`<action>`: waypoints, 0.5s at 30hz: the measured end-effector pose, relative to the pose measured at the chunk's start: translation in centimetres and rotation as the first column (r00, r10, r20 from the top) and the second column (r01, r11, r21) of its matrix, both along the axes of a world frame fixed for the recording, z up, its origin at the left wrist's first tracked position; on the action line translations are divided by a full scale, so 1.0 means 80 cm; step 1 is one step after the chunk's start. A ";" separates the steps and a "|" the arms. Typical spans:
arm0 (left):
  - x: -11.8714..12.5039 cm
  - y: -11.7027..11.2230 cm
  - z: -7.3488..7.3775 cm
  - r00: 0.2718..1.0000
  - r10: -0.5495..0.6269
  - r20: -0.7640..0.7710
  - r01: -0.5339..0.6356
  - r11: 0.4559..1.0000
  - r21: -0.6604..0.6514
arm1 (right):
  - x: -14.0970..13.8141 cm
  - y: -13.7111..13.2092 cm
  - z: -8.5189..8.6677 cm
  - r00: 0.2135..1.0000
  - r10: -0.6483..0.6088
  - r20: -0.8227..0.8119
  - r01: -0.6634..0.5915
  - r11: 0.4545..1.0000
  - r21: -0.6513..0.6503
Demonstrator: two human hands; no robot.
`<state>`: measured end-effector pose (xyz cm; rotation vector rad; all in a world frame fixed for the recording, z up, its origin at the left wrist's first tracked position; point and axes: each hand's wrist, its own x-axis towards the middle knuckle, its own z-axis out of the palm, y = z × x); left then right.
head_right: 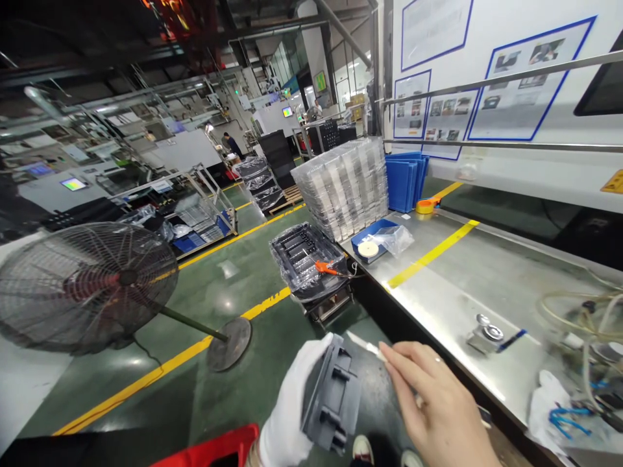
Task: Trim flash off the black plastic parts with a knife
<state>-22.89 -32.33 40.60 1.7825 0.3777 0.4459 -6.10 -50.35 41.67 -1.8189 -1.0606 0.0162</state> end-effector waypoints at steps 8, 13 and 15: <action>0.006 0.004 0.003 0.979 -0.195 -0.063 0.179 0.963 -0.203 | 0.004 0.014 -0.003 0.683 0.128 -0.720 -0.359 0.916 -0.177; 0.002 0.012 0.004 0.949 -0.316 0.020 0.315 0.940 -0.132 | 0.006 0.019 0.002 0.607 0.216 -0.765 -0.460 0.880 -0.116; 0.002 0.016 0.004 0.947 -0.315 0.059 0.320 0.937 -0.139 | 0.010 0.014 0.005 0.604 0.255 -0.755 -0.507 0.854 -0.116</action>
